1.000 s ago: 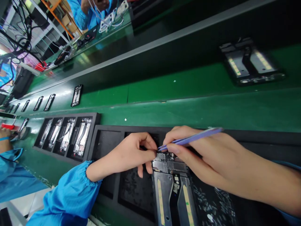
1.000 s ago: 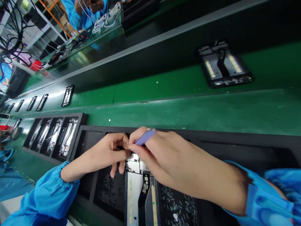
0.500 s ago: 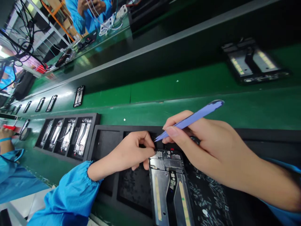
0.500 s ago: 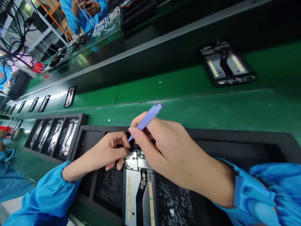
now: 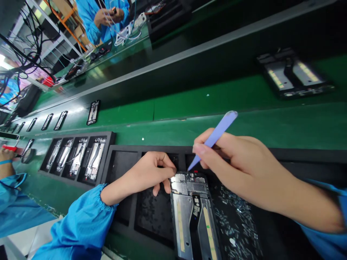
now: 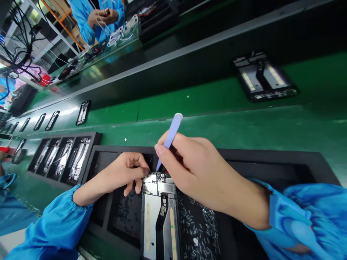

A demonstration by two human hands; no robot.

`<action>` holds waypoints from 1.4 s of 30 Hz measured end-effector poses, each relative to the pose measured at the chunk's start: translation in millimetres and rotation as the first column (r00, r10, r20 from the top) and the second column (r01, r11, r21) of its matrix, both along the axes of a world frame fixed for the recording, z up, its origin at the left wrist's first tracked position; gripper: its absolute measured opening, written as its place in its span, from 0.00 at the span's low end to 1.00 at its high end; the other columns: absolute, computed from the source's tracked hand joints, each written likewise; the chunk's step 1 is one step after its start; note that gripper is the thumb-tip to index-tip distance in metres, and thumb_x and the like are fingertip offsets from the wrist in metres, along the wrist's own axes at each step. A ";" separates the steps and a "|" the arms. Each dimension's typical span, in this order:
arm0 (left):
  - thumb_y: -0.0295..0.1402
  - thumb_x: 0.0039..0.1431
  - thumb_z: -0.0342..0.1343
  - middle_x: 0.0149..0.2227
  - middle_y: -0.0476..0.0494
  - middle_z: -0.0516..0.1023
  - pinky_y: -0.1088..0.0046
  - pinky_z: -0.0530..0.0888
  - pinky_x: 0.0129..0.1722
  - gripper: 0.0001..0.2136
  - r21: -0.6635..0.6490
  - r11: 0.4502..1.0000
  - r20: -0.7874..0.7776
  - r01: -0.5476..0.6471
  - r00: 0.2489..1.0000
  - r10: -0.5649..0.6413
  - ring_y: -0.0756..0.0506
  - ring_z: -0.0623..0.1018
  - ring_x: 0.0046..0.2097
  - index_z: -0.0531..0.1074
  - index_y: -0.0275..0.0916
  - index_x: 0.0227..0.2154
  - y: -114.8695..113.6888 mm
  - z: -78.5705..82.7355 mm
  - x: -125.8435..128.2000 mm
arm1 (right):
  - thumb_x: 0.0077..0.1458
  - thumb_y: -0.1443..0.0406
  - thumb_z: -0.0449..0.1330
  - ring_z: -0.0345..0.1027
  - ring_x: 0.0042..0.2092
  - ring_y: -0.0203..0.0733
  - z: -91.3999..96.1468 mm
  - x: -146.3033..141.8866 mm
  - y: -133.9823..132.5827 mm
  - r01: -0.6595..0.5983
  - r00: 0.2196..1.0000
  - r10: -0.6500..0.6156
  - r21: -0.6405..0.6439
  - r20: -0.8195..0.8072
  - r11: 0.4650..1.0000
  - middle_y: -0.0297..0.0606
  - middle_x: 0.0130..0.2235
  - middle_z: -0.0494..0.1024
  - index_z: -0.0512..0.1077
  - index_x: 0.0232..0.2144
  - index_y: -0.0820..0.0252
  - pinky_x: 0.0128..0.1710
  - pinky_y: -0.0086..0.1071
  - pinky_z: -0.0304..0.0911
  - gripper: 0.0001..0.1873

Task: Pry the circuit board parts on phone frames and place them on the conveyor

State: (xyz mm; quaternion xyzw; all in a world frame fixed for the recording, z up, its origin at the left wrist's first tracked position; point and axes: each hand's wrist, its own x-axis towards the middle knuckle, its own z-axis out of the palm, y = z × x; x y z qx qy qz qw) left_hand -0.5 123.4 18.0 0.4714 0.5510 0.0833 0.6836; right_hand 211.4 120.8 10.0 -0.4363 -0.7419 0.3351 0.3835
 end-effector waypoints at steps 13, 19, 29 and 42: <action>0.26 0.53 0.55 0.23 0.56 0.73 0.85 0.65 0.14 0.02 0.139 0.990 -0.017 0.029 1.000 -0.027 0.56 0.72 0.18 0.69 0.37 0.28 -5.1 2.3 -2.3 | 0.60 0.68 0.53 0.52 0.13 0.31 -7.2 -2.5 -3.8 0.021 0.999 -0.026 -0.145 -0.036 0.989 0.18 0.15 0.58 0.61 0.41 0.54 0.13 0.28 0.46 0.07; 0.26 0.52 0.55 0.24 0.57 0.70 0.83 0.66 0.17 0.02 0.218 0.974 -0.063 0.059 0.997 -0.046 0.57 0.70 0.18 0.69 0.38 0.28 -8.2 2.0 -2.5 | 0.57 0.69 0.54 0.51 0.13 0.30 -3.1 0.1 -3.1 0.069 0.997 -0.070 -0.087 -0.016 0.994 0.19 0.15 0.59 0.58 0.35 0.53 0.13 0.27 0.47 0.07; 0.26 0.54 0.56 0.25 0.57 0.69 0.83 0.64 0.17 0.02 0.232 0.970 -0.068 0.067 0.996 -0.053 0.57 0.68 0.19 0.69 0.38 0.29 -8.2 4.8 -1.5 | 0.55 0.71 0.53 0.50 0.14 0.30 -5.7 0.1 -1.4 0.111 0.994 -0.109 -0.093 0.029 0.989 0.18 0.16 0.58 0.57 0.32 0.53 0.16 0.28 0.48 0.09; 0.27 0.54 0.54 0.27 0.57 0.70 0.82 0.64 0.18 0.01 0.247 0.962 -0.072 0.113 0.993 -0.098 0.57 0.68 0.20 0.68 0.38 0.30 -8.9 3.7 -4.3 | 0.55 0.71 0.54 0.53 0.16 0.33 -6.2 -1.0 -2.5 0.124 0.992 -0.118 -0.173 0.042 0.977 0.19 0.17 0.60 0.57 0.33 0.53 0.20 0.31 0.49 0.09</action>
